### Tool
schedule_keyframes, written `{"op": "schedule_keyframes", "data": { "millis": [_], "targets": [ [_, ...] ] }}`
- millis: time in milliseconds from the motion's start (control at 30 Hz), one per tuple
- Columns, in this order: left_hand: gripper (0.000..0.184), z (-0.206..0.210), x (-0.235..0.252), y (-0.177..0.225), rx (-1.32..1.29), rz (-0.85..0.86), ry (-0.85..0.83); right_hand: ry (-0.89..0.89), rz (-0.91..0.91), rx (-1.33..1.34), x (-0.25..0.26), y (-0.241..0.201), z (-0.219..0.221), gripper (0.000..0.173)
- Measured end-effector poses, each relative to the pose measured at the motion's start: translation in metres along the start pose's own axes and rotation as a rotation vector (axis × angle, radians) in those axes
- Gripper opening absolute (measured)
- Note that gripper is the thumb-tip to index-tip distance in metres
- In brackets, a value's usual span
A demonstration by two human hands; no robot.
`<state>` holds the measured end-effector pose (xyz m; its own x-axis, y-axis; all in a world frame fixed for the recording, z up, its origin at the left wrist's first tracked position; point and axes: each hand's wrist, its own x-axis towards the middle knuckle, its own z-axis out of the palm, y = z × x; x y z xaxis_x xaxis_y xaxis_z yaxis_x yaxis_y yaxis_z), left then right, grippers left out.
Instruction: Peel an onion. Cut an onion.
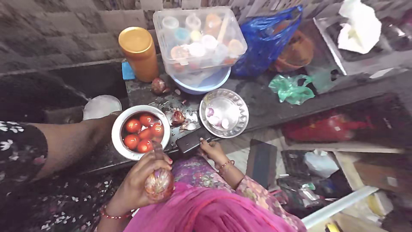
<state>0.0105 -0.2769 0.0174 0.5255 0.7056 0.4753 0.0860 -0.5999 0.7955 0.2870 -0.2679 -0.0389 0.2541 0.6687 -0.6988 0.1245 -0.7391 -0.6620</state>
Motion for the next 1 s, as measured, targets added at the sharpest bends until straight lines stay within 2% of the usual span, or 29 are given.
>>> {"op": "schedule_keyframes", "data": {
  "millis": [333, 533, 600, 633, 700, 733, 767, 833, 900, 1000],
  "targets": [
    [0.045, 0.004, -0.002, 0.003, 0.025, 0.002, 0.011, -0.064, 0.073, -0.027, 0.007, 0.006, -0.006, 0.04],
    [0.056, 0.023, -0.002, -0.005, -0.055, -0.171, 0.13, -0.14, 0.075, -0.055, 0.001, 0.006, -0.013, 0.045],
    [0.062, 0.034, -0.002, -0.008, -0.151, -0.258, 0.216, -0.19, -0.051, -0.191, -0.01, 0.002, -0.023, 0.052],
    [0.065, 0.039, 0.0, -0.008, -0.194, -0.296, 0.258, -0.201, -0.172, -0.259, -0.018, -0.002, -0.027, 0.053],
    [0.071, 0.047, 0.003, -0.006, -0.235, -0.35, 0.32, -0.214, -0.466, -0.285, -0.039, -0.016, -0.032, 0.038],
    [0.076, 0.049, 0.005, -0.004, -0.238, -0.368, 0.338, -0.247, -0.614, -0.247, -0.047, -0.023, -0.033, 0.024],
    [0.079, 0.05, 0.007, -0.003, -0.238, -0.372, 0.342, -0.324, -0.744, -0.215, -0.052, -0.03, -0.032, 0.018],
    [0.077, 0.051, 0.011, -0.002, -0.229, -0.36, 0.324, -0.576, -0.91, -0.236, -0.05, -0.044, -0.027, 0.037],
    [0.077, 0.051, 0.015, 0.001, -0.182, -0.34, 0.298, -0.804, -0.922, -0.263, -0.044, -0.054, -0.014, 0.053],
    [0.073, 0.049, 0.022, 0.001, -0.067, -0.287, 0.304, -0.951, -0.842, -0.195, -0.039, -0.063, 0.005, 0.065]
  ]
}}
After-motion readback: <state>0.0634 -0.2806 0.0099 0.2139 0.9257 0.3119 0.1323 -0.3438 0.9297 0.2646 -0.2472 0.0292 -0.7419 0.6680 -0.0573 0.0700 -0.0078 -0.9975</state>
